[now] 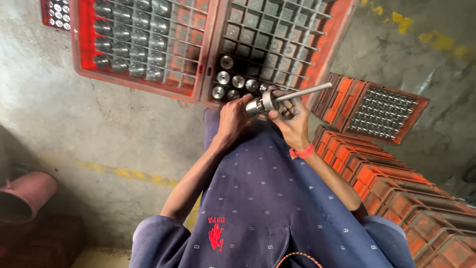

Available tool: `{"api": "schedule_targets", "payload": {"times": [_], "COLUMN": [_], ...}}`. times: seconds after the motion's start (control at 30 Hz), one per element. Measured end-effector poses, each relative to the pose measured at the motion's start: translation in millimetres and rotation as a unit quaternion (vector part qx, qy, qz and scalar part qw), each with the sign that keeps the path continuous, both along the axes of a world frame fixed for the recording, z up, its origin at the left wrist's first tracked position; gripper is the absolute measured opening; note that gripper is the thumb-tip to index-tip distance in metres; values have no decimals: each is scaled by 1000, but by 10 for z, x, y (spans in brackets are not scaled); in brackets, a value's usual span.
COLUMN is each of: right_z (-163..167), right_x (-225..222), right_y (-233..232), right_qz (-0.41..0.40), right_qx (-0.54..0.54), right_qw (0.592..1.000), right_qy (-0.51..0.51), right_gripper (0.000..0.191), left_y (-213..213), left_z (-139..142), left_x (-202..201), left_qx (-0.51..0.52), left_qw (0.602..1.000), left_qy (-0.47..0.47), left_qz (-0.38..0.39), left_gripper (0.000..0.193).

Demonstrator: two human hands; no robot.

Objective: The person sits on the floor with a red tray of machined metal parts on their lap. They pick parts one at a time, fit each onto a metal rod tool, then place it into a compartment of a divided grid tray, gradually filling the grid with finished parts.

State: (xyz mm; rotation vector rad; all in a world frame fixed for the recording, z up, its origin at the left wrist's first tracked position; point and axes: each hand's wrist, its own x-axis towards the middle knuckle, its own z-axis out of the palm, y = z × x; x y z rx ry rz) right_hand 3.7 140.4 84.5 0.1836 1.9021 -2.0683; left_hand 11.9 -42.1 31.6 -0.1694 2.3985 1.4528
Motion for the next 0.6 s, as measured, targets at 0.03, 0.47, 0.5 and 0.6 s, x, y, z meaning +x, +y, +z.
{"api": "schedule_targets", "payload": {"times": [0.03, 0.47, 0.5, 0.6], "right_z": [-7, -619, -694, -841], "right_x": [14, -98, -129, -120], "right_y": [74, 610, 655, 801], "right_qz": [18, -23, -55, -136], "right_qx": [-12, -52, -37, -27], "right_qw": [1000, 998, 998, 990], "right_qy": [3, -18, 1, 36], "right_gripper": [50, 44, 43, 37], "left_y": [47, -70, -129, -327], "left_z": [20, -244, -277, -339], "left_x": [-8, -89, -148, -333], "left_qx": [-7, -60, -80, -137], "left_qw": [1000, 993, 992, 982], "left_qy": [-4, 39, 58, 122], "left_qz": [-16, -91, -75, -54], "left_gripper": [33, 57, 59, 65]}}
